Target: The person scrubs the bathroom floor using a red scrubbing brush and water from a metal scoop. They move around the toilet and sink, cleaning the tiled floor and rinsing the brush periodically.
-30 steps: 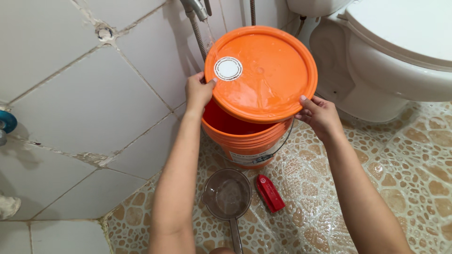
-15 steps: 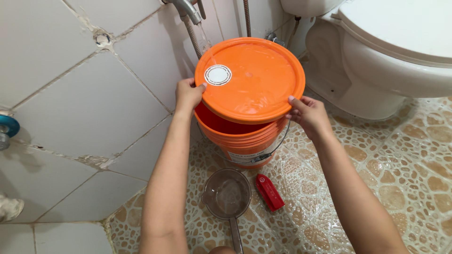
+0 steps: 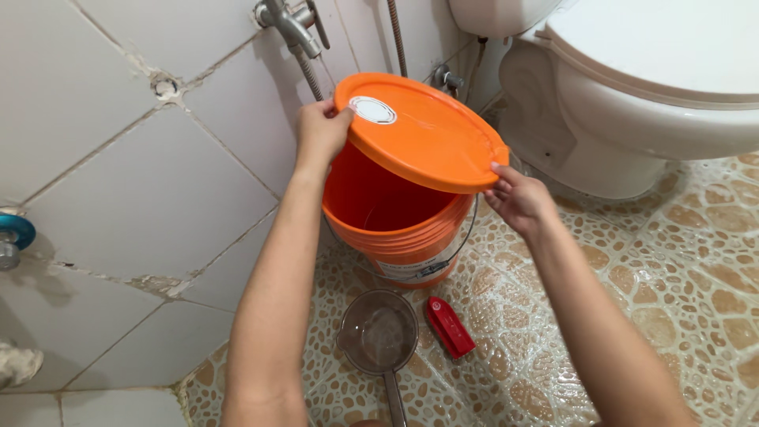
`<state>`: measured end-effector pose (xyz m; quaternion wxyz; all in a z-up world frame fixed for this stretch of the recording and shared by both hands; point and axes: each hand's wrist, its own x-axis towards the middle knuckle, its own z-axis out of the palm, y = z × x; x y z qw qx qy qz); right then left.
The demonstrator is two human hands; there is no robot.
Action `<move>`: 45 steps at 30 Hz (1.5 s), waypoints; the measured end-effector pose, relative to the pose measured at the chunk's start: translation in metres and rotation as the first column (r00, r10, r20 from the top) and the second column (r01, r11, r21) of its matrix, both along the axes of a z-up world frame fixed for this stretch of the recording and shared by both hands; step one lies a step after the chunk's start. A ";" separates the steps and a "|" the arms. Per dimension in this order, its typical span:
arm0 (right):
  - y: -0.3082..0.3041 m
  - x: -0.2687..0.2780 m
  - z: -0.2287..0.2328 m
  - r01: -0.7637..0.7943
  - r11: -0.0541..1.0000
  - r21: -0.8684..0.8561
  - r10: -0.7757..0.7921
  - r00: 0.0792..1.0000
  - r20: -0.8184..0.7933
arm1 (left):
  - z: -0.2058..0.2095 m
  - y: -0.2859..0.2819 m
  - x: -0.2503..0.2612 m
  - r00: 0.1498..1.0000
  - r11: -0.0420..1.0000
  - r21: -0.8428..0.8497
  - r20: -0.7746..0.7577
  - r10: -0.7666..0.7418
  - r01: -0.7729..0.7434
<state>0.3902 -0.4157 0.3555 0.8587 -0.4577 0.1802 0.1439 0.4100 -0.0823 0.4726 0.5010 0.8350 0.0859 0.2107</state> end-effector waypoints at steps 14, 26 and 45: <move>-0.157 -0.145 -0.045 0.052 0.964 0.260 0.009 0.974 -0.228 | 0.007 -0.180 -0.008 0.955 0.930 0.282 0.111 -0.275 0.235; -0.239 -0.249 -0.035 0.275 0.956 -0.107 -0.295 0.901 -0.320 | -0.129 -0.221 -0.048 0.663 0.839 -0.150 -0.546 -0.512 0.524; -0.210 -0.218 0.062 0.030 0.529 -0.848 0.104 0.989 0.100 | -0.319 -0.215 -0.118 0.515 0.410 -0.895 -0.272 -0.813 0.175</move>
